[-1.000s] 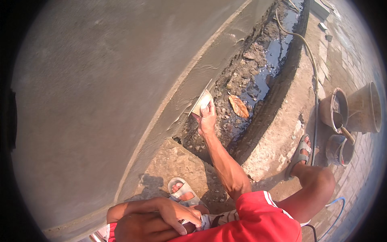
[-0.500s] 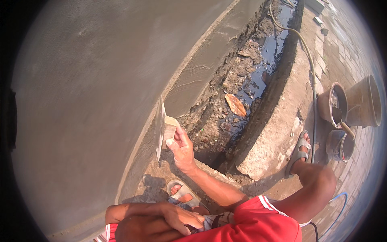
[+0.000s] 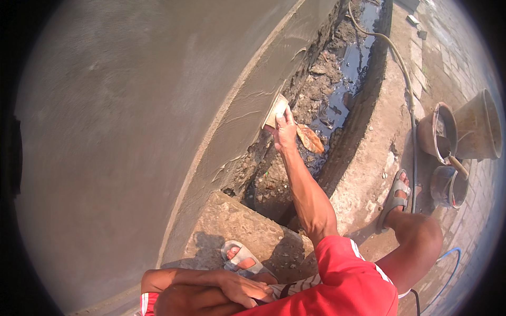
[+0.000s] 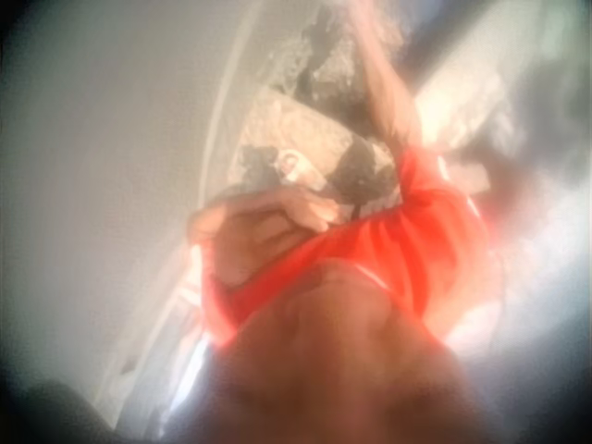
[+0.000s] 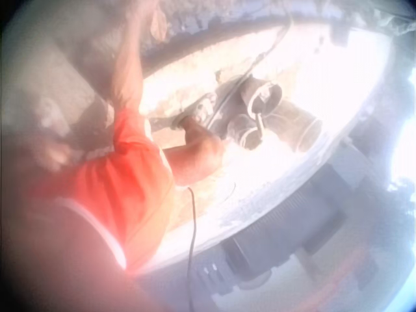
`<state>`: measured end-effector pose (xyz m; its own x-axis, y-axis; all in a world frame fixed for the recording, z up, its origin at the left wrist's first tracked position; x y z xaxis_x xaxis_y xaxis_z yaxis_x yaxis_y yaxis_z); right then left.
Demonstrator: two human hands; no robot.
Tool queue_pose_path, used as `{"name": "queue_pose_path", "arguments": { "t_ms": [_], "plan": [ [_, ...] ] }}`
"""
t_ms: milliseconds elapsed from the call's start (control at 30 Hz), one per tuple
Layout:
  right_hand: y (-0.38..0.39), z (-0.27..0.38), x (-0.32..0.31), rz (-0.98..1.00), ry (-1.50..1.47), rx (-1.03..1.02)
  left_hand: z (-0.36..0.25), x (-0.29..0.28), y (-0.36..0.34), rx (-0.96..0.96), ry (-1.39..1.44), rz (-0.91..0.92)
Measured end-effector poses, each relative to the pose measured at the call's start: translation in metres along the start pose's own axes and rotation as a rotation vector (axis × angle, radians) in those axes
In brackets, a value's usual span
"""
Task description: The person scoops wet cement from a bucket with a trowel and applies it to a vertical wall surface. They repeatedly smooth the cement with a flat trowel to create an even finish along the wall edge.
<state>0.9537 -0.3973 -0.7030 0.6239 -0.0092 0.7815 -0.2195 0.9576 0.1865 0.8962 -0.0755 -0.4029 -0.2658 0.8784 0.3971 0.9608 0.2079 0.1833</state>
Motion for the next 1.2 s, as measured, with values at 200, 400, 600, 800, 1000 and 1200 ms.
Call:
{"name": "queue_pose_path", "arguments": {
  "t_ms": [200,400,600,800,1000,1200],
  "plan": [
    [0.049,0.026,0.060,0.118,0.035,-0.190,0.001,-0.002,-0.004,0.015,0.010,-0.003],
    [0.132,0.051,0.134,0.279,0.257,-0.219,0.001,-0.003,-0.004,0.011,0.030,-0.005],
    [0.199,0.027,0.136,0.488,0.150,-0.074,0.008,-0.005,-0.010,-0.006,0.043,0.018],
    [0.149,0.037,0.083,0.206,-0.426,0.136,0.014,-0.008,-0.011,-0.033,0.072,0.035],
    [0.002,0.037,-0.022,0.041,-0.471,0.006,0.015,-0.015,-0.017,-0.058,0.076,0.047],
    [-0.073,0.037,-0.044,-0.057,-0.223,-0.012,0.021,-0.024,-0.019,-0.075,0.107,0.040]
  ]
}}
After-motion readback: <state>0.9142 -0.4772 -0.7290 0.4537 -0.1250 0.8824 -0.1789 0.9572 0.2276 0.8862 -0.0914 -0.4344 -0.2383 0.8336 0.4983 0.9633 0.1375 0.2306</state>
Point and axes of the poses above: each hand's wrist, its own y-axis away from the middle knuckle, its own x-axis out of the palm, z = x × y, the point moved 7 cm from there along -y, towards the middle knuckle, and after that the axes turned 9 degrees about -x, right-handed, at the moved point
